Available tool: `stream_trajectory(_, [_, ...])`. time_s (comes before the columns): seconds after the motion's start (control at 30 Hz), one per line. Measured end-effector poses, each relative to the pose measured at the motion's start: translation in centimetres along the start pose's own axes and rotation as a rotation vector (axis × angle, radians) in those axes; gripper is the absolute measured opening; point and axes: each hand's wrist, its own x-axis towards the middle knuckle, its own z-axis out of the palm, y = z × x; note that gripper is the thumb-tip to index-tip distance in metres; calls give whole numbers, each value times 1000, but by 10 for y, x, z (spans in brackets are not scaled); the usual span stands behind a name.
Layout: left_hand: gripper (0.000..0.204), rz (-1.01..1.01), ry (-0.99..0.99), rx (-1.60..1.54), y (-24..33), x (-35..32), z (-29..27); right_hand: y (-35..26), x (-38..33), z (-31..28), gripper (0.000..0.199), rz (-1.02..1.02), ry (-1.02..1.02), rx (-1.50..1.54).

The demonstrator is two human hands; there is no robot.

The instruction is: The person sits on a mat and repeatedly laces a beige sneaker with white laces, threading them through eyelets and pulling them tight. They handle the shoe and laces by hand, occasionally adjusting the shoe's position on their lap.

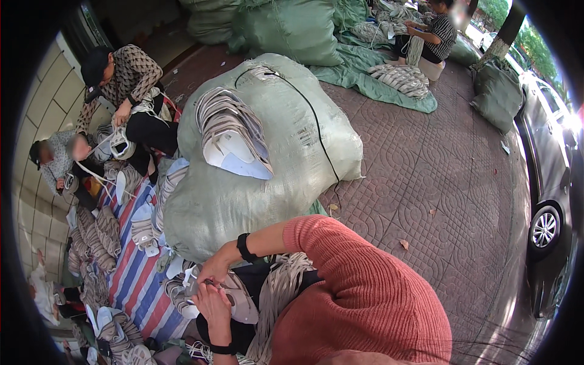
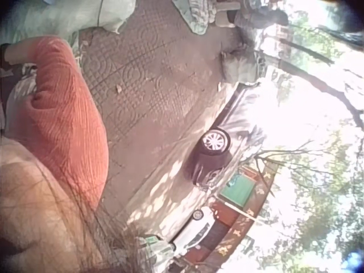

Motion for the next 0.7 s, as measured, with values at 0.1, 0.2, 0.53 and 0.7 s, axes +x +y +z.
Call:
stream_trajectory(0.1, [15, 65, 42, -52, -2, 1, 2, 5, 0, 4, 32, -47, 41, 32])
stream_trajectory(0.2, [14, 199, 75, -195, -8, -8, -1, -1, -6, 3, 31, -22, 46, 88])
stream_trajectory(0.53, [15, 121, 311, -246, -19, -20, 0, 4, -8, 25, 16, -63, 76, 246])
stream_trajectory(0.7, [15, 129, 298, -273, -19, -20, -1, -5, -11, 9, 17, 10, -28, 376])
